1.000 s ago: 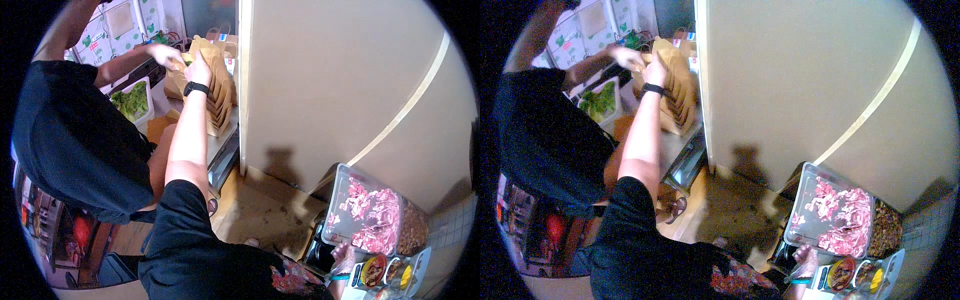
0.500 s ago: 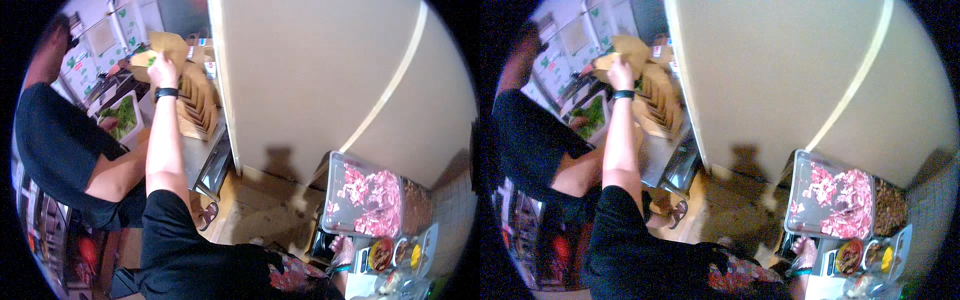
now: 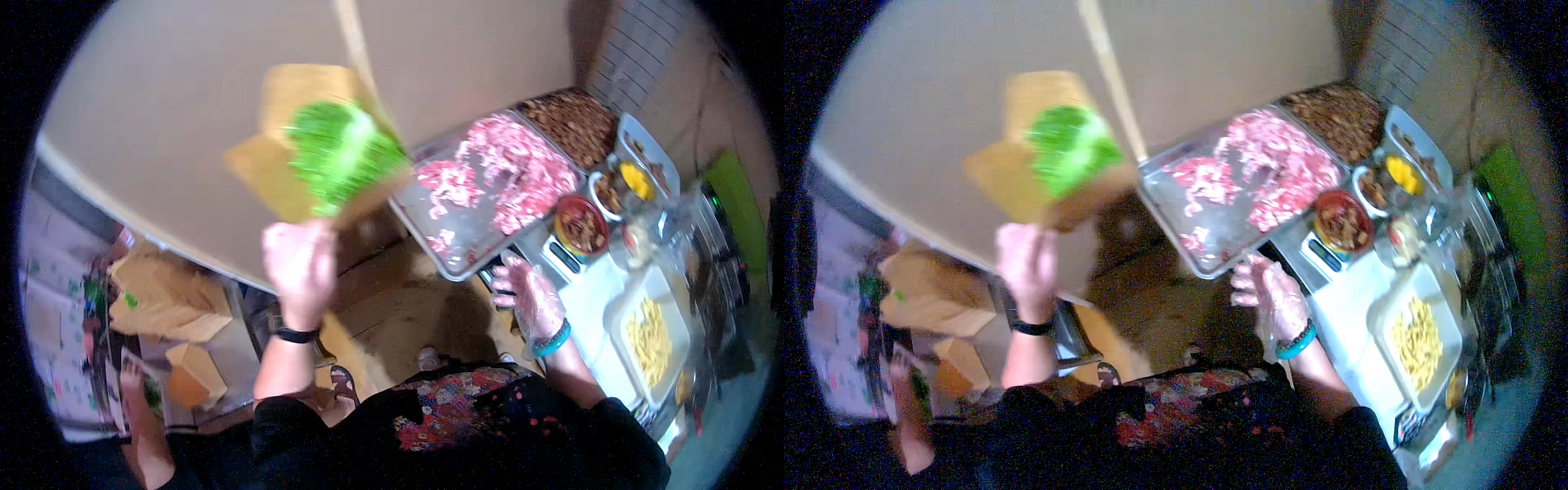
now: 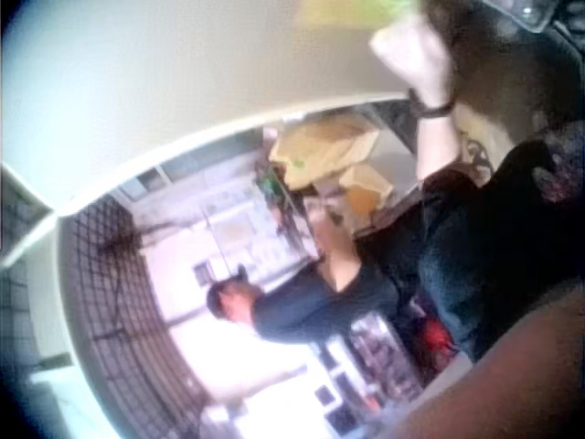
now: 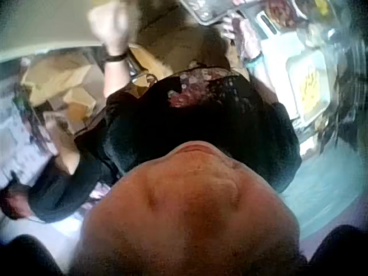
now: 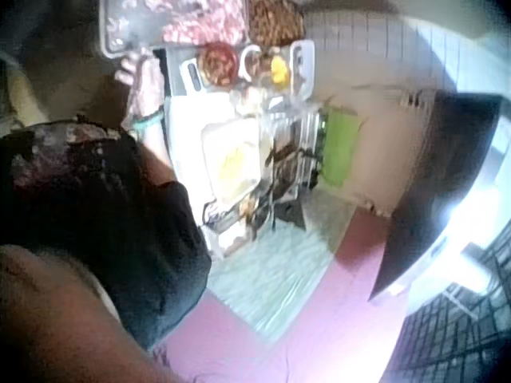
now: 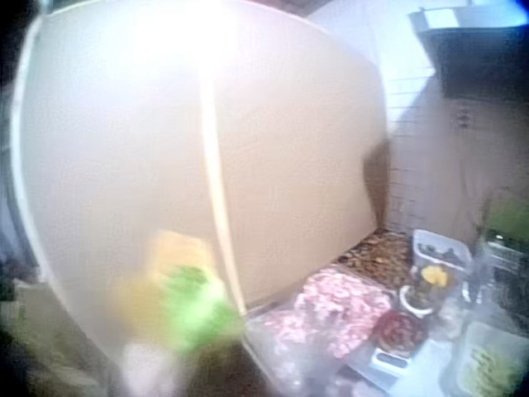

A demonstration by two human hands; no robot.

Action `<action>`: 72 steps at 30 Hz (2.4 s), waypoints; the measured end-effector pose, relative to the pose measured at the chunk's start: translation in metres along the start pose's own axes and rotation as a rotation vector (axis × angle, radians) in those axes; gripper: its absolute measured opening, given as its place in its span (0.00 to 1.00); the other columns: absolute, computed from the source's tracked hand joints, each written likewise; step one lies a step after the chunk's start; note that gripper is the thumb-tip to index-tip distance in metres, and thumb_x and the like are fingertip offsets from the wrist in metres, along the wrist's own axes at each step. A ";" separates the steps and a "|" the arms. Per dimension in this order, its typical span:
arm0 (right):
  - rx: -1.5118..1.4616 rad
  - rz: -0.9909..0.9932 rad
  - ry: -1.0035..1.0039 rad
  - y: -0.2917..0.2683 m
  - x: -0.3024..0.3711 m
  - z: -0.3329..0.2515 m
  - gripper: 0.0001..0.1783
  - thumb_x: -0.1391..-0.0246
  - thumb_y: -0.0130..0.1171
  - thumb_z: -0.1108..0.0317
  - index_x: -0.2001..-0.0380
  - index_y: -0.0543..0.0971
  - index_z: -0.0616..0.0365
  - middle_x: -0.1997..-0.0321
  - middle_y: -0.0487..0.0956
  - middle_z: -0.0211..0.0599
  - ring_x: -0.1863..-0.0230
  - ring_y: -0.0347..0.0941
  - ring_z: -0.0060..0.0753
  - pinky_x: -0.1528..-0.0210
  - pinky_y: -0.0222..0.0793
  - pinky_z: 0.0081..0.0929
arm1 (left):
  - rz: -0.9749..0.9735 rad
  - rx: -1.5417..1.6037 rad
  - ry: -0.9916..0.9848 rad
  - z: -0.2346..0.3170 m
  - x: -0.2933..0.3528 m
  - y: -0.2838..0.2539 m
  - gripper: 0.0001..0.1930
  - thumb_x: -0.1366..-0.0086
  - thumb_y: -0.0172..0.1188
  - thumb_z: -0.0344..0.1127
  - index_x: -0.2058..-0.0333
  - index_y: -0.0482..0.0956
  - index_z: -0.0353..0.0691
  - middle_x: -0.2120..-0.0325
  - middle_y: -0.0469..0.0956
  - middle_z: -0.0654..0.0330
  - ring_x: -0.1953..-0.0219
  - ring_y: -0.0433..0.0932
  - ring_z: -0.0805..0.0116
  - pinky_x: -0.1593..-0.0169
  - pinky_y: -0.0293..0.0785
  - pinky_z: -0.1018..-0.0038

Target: The person assembles a food order by placing lettuce into a paper container, adding french fries, and topping it with fried chicken pieces. They then hand the completed container to a colleague and begin preparing a second order.

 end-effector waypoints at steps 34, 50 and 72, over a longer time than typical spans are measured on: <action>0.422 0.658 -0.318 -0.374 0.281 -0.126 0.39 0.59 0.49 0.69 0.40 0.51 0.54 0.41 0.58 0.40 0.41 0.51 0.34 0.42 0.48 0.27 | -1.239 1.328 -0.739 0.504 0.164 0.332 0.25 0.39 0.49 0.43 0.48 0.59 0.33 0.53 0.64 0.58 0.51 0.62 0.70 0.48 0.58 0.76; 0.439 0.620 -0.216 -0.391 0.308 -0.123 0.34 0.51 0.55 0.59 0.44 0.56 0.59 0.59 0.69 0.30 0.58 0.62 0.21 0.54 0.60 0.21 | -1.164 1.464 -0.840 0.525 0.185 0.350 0.23 0.36 0.42 0.45 0.49 0.60 0.32 0.53 0.65 0.58 0.51 0.62 0.69 0.47 0.56 0.75; 1.291 0.827 -0.732 -0.281 0.326 -0.250 0.18 0.53 0.49 0.68 0.57 0.71 0.61 0.57 0.72 0.49 0.55 0.69 0.46 0.54 0.66 0.33 | -1.190 1.426 -0.811 0.520 0.213 0.377 0.20 0.36 0.43 0.42 0.51 0.64 0.32 0.56 0.67 0.56 0.53 0.64 0.69 0.49 0.58 0.74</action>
Point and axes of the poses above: each hand's wrist, its own x-axis away from the middle knuckle, its own y-axis out of the palm, z = x × y, the point moved 10 cm from there along -x, towards the middle knuckle
